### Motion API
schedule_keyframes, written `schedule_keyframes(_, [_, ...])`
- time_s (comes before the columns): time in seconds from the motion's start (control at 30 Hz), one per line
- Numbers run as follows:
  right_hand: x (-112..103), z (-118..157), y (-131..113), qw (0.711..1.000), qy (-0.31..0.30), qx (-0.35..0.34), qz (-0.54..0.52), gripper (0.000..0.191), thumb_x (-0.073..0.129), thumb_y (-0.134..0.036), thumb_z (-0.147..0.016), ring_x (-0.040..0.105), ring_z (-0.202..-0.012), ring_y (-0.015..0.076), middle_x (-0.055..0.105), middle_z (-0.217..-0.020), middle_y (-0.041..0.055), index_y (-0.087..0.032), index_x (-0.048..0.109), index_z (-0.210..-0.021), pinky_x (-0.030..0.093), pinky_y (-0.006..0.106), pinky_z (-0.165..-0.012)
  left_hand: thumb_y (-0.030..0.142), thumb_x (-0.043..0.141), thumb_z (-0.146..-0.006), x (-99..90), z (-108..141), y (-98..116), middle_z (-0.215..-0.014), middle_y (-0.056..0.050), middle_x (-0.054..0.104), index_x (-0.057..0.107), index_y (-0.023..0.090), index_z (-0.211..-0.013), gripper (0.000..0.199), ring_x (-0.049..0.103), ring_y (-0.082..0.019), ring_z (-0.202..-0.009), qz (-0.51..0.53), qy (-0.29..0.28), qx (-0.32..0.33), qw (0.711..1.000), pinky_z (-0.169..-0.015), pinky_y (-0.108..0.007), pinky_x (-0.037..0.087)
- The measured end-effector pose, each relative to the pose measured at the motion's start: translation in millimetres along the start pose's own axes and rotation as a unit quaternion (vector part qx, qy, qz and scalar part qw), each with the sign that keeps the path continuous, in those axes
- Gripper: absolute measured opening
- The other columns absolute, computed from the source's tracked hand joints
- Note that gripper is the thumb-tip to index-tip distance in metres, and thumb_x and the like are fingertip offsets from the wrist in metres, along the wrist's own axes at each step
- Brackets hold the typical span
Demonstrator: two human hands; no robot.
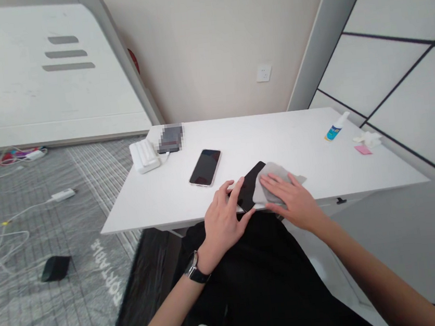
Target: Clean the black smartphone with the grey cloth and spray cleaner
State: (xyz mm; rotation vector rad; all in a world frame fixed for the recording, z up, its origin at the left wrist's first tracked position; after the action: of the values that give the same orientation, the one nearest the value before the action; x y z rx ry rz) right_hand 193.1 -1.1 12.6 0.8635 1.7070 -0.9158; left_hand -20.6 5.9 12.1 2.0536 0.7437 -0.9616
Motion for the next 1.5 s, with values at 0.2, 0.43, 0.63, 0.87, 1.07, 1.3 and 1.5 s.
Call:
schedule_keyframes(0.2, [11, -48, -19, 1.000, 0.010, 0.021, -0.011, 0.079, 0.041, -0.068, -0.102, 0.034, -0.154, 0.0351, 0.042, -0.163, 0.0138, -0.018, 0.034, -0.162, 0.023, 0.065, -0.125, 0.047, 0.067, -0.093, -0.4, 0, -1, -0.151, -0.013, 0.048, 0.027, 0.029, -0.161, 0.080, 0.058, -0.028, -0.124, 0.008, 0.004, -0.003, 1.000, -0.101, -0.042, 0.055])
schedule_keyframes(0.43, [11, -2, -61, 0.992, -0.039, -0.094, -0.074, 0.084, 0.041, -0.073, -0.099, 0.033, -0.155, 0.0297, 0.038, -0.165, 0.0079, -0.024, 0.023, -0.165, 0.021, 0.061, -0.128, 0.024, 0.069, -0.084, 0.6, 2, -3, -0.154, -0.014, 0.044, 0.019, 0.026, -0.163, 0.094, 0.053, -0.031, -0.135, 0.014, -0.012, -0.011, 1.000, -0.105, -0.042, 0.053])
schedule_keyframes(0.63, [-3, -22, 11, 0.999, -0.008, 0.031, 0.004, 0.069, 0.030, -0.063, -0.107, 0.034, -0.154, 0.0314, 0.040, -0.164, 0.0082, -0.027, 0.026, -0.165, 0.021, 0.064, -0.125, 0.050, 0.067, -0.093, -1.8, 0, -1, -0.151, -0.015, 0.048, 0.020, 0.026, -0.163, 0.088, 0.055, -0.031, -0.133, 0.009, 0.009, -0.008, 1.000, -0.102, -0.042, 0.055])
schedule_keyframes(0.87, [17, -48, -57, 0.997, -0.024, -0.051, -0.060, 0.082, 0.040, -0.071, -0.101, 0.031, -0.156, 0.0324, 0.039, -0.164, 0.0124, -0.017, 0.033, -0.163, 0.022, 0.061, -0.127, 0.041, 0.069, -0.090, -2.2, 1, -3, -0.152, -0.016, 0.046, 0.018, 0.022, -0.163, 0.091, 0.052, -0.031, -0.138, 0.030, 0.008, -0.005, 1.000, -0.108, -0.043, 0.053])
schedule_keyframes(1.07, [7, 5, -46, 0.994, -0.045, -0.073, -0.073, 0.077, 0.038, -0.069, -0.102, 0.032, -0.155, 0.0283, 0.038, -0.165, 0.0063, -0.027, 0.023, -0.165, 0.021, 0.060, -0.128, 0.027, 0.069, -0.085, 0.5, 1, -5, -0.153, -0.017, 0.045, 0.014, 0.022, -0.164, 0.096, 0.051, -0.032, -0.138, 0.012, 0.001, -0.010, 1.000, -0.106, -0.043, 0.053])
schedule_keyframes(1.3, [0, -39, 18, 0.998, 0.003, 0.060, 0.008, 0.075, 0.027, -0.066, -0.105, 0.034, -0.154, 0.0336, 0.041, -0.164, 0.0120, -0.018, 0.033, -0.162, 0.024, 0.065, -0.124, 0.052, 0.069, -0.092, -1.3, 0, -4, -0.152, -0.017, 0.048, 0.015, 0.024, -0.164, 0.094, 0.053, -0.032, -0.137, 0.010, 0.016, -0.008, 1.000, -0.103, -0.043, 0.055])
schedule_keyframes(1.5, [19, -38, -65, 0.996, -0.015, -0.054, -0.069, 0.085, 0.041, -0.073, -0.099, 0.030, -0.156, 0.0326, 0.038, -0.165, 0.0127, -0.016, 0.033, -0.162, 0.022, 0.060, -0.128, 0.033, 0.068, -0.089, -0.1, 1, -5, -0.151, -0.015, 0.048, 0.017, 0.025, -0.163, 0.090, 0.054, -0.031, -0.135, 0.020, 0.012, -0.011, 1.000, -0.105, -0.043, 0.054])
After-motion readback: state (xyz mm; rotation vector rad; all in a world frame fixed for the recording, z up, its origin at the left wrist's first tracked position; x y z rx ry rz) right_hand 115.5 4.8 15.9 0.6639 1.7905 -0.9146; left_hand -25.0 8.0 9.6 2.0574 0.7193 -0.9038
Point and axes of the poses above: each hand's wrist, its own z-axis away from the middle knuckle, its own x-axis out of the palm, y = z × x, the point moved 4 cm from there along -z, towards the middle knuckle
